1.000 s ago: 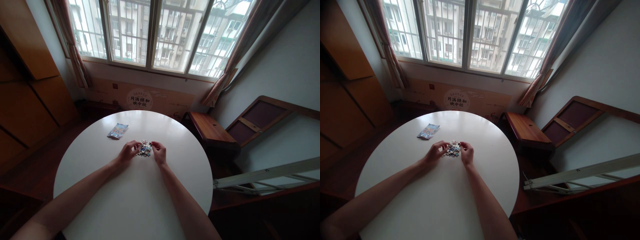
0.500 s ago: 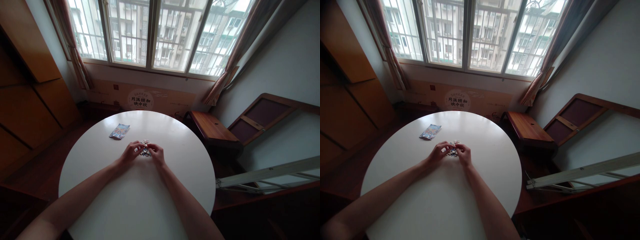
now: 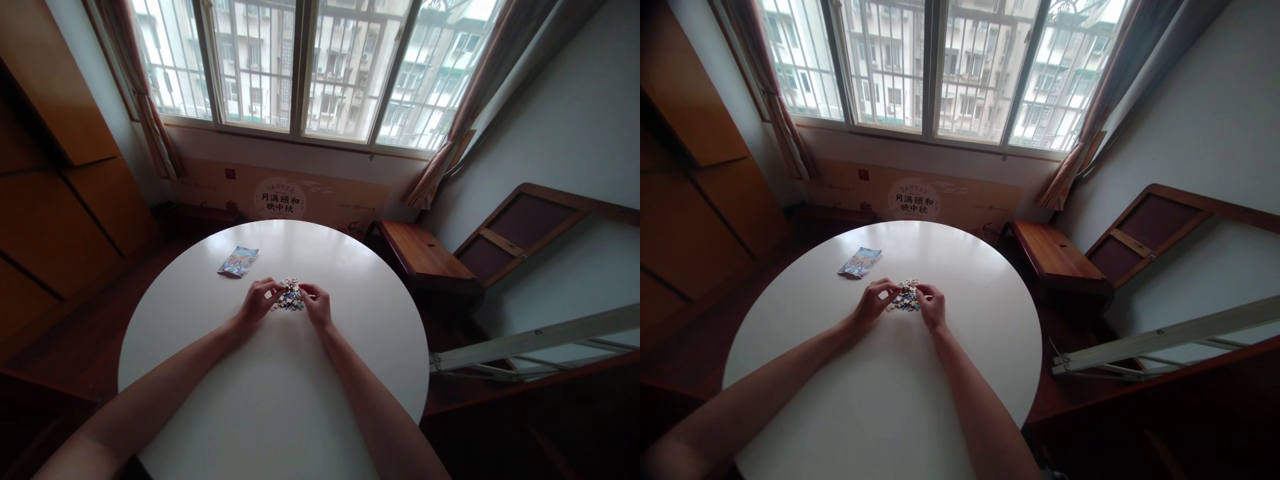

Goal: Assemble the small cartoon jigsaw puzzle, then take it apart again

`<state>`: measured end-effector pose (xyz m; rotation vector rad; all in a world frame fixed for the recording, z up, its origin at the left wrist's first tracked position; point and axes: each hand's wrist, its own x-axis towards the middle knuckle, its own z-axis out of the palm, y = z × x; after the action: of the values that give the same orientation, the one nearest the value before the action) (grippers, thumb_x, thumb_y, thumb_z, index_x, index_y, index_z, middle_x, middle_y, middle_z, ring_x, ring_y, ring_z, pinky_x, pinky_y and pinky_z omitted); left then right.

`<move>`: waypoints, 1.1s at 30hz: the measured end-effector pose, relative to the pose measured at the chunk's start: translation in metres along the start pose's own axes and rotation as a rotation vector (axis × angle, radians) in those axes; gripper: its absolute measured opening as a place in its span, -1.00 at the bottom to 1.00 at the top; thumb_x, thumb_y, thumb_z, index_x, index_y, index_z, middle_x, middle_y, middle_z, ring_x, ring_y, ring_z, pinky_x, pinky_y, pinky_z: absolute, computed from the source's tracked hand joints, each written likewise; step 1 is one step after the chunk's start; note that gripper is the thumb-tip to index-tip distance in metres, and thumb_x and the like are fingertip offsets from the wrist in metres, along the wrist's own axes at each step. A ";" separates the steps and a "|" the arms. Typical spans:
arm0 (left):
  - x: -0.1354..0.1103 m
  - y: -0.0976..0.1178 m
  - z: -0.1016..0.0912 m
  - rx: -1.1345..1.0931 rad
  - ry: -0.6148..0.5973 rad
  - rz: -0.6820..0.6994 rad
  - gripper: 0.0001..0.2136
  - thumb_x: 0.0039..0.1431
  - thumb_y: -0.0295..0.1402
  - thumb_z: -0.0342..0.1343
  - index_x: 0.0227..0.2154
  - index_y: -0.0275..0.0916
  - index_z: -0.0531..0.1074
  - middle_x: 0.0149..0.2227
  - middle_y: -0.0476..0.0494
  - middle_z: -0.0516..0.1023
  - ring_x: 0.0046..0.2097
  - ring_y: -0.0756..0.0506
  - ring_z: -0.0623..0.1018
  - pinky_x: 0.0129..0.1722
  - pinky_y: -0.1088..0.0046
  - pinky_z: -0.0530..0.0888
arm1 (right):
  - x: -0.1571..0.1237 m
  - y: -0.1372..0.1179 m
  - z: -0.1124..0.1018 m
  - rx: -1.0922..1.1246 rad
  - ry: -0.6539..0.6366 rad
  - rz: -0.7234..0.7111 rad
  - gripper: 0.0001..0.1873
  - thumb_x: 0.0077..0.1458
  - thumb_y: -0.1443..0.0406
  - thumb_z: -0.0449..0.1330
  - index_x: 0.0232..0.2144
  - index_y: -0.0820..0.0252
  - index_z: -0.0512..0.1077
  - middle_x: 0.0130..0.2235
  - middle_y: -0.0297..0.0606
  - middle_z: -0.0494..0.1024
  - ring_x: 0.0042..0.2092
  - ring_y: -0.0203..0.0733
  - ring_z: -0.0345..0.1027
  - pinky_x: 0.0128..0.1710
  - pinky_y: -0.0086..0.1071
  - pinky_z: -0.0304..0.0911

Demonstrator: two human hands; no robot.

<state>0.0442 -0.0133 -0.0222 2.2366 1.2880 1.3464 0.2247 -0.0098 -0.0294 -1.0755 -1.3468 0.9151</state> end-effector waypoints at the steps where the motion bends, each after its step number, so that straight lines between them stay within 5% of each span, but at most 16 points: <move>1: 0.000 0.000 -0.001 -0.015 0.014 -0.009 -0.85 0.18 -0.29 0.11 -0.34 -0.23 0.55 -0.40 -0.08 0.52 -0.39 0.01 0.49 -0.28 0.46 0.40 | 0.000 0.001 0.000 -0.009 -0.004 0.000 -0.75 -0.03 0.19 0.19 -0.34 0.21 0.54 -0.30 -0.19 0.61 -0.30 -0.17 0.46 -0.35 -0.36 0.35; 33: -0.001 0.003 0.001 -0.062 -0.037 0.015 -0.87 0.17 -0.31 0.12 -0.33 -0.23 0.52 -0.41 -0.06 0.49 -0.39 0.02 0.46 -0.27 0.47 0.40 | -0.003 -0.002 0.002 0.015 -0.021 0.001 -0.76 -0.04 0.16 0.22 -0.40 0.21 0.52 -0.37 -0.20 0.59 -0.34 -0.19 0.43 -0.37 -0.38 0.31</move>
<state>0.0465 -0.0158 -0.0219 2.2237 1.2029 1.3250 0.2220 -0.0129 -0.0282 -1.0575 -1.3546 0.9378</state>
